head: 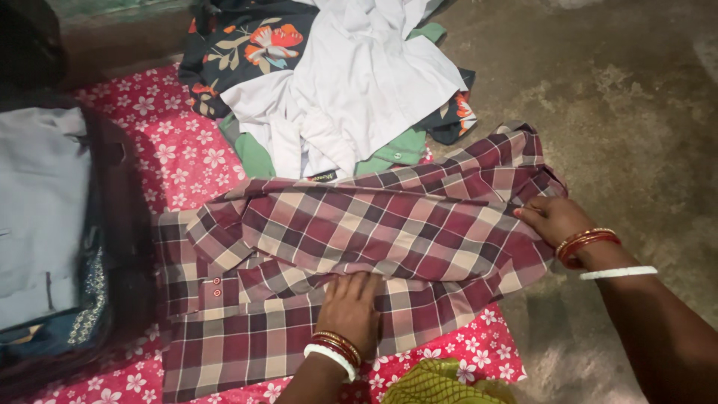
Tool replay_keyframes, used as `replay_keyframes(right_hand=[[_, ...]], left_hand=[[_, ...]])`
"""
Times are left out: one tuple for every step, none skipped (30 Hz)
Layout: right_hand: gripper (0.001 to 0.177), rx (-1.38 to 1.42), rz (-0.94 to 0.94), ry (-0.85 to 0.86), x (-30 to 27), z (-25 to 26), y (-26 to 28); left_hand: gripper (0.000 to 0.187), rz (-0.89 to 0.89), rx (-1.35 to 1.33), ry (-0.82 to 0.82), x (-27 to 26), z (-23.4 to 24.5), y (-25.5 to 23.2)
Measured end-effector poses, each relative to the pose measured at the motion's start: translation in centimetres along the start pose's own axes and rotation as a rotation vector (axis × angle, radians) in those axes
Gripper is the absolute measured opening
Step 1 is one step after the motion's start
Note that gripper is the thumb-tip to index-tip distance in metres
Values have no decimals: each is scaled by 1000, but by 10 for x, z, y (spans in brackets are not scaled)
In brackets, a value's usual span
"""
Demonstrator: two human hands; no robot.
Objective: The person folds a white cloth, a plaid shirt, and a white shirt on a floral-patterned mat next to an open suitcase. The person smooths and aligns each garment before placing the folded items into the suitcase.
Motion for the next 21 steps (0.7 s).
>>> replay_keyframes(right_hand=[[42, 6, -10, -14, -1, 1, 2], [40, 12, -19, -28, -3, 3, 4], [41, -15, -29, -20, -4, 3, 7], [41, -40, -38, -12, -5, 3, 10], [42, -66, -47, -4, -6, 3, 11], [41, -27, -31, 6, -7, 2, 13], [41, 11, -14, 16, -7, 2, 14], [41, 49, 2, 26, -8, 1, 14], [41, 59, 18, 64, -7, -2, 13], [42, 68, 34, 101, -6, -4, 11], [43, 77, 50, 138, -5, -7, 8], [41, 91, 69, 146, -5, -7, 6], [40, 106, 88, 153, -5, -7, 4], [39, 121, 109, 161, -5, -8, 3], [38, 110, 65, 163, -5, -9, -2], [38, 100, 23, 164, -6, -9, -5], [38, 90, -19, 164, -6, -10, -7], [39, 11, 3, 106, -7, -5, -2], [41, -69, 25, 49, -8, -2, 4], [43, -148, 45, -5, -10, 1, 11], [45, -119, 34, -31, -12, 3, 14]], left_hand=[[77, 29, 4, 8, 1, 1, 1], [76, 48, -18, 3, 0, 3, 1], [75, 68, -41, -2, -1, 6, 2], [74, 88, -62, -7, -2, 8, 3], [66, 93, -12, 9, -4, 7, 2], [58, 98, 39, 25, -6, 7, 1], [49, 104, 90, 41, -7, 6, 0], [48, 76, 93, 44, -7, 5, -2], [48, 48, 96, 48, -7, 4, -4], [47, 18, 99, 51, -5, 2, -7], [49, 35, 83, 35, -4, 2, -6], [52, 52, 66, 20, -1, 2, -4], [54, 68, 49, 4, 1, 3, -3], [55, 58, 70, -53, 2, 8, -5], [56, 48, 92, -110, 3, 13, -7], [58, 38, 115, -168, 3, 19, -8], [51, 44, 102, -135, 5, 20, -7], [44, 50, 90, -104, 6, 21, -6], [39, 55, 77, -72, 7, 22, -5], [36, 72, 60, -56, 6, 23, -2], [33, 88, 43, -40, 6, 26, 4]])
Point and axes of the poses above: each hand's wrist, its own x-axis towards the middle knuckle, its own z-axis out of the back of the hand, y = z × x, the point moved 8 cm from there along x, towards the middle knuckle, and after that the axes turned 14 degrees about y, right-handed, at the moved point
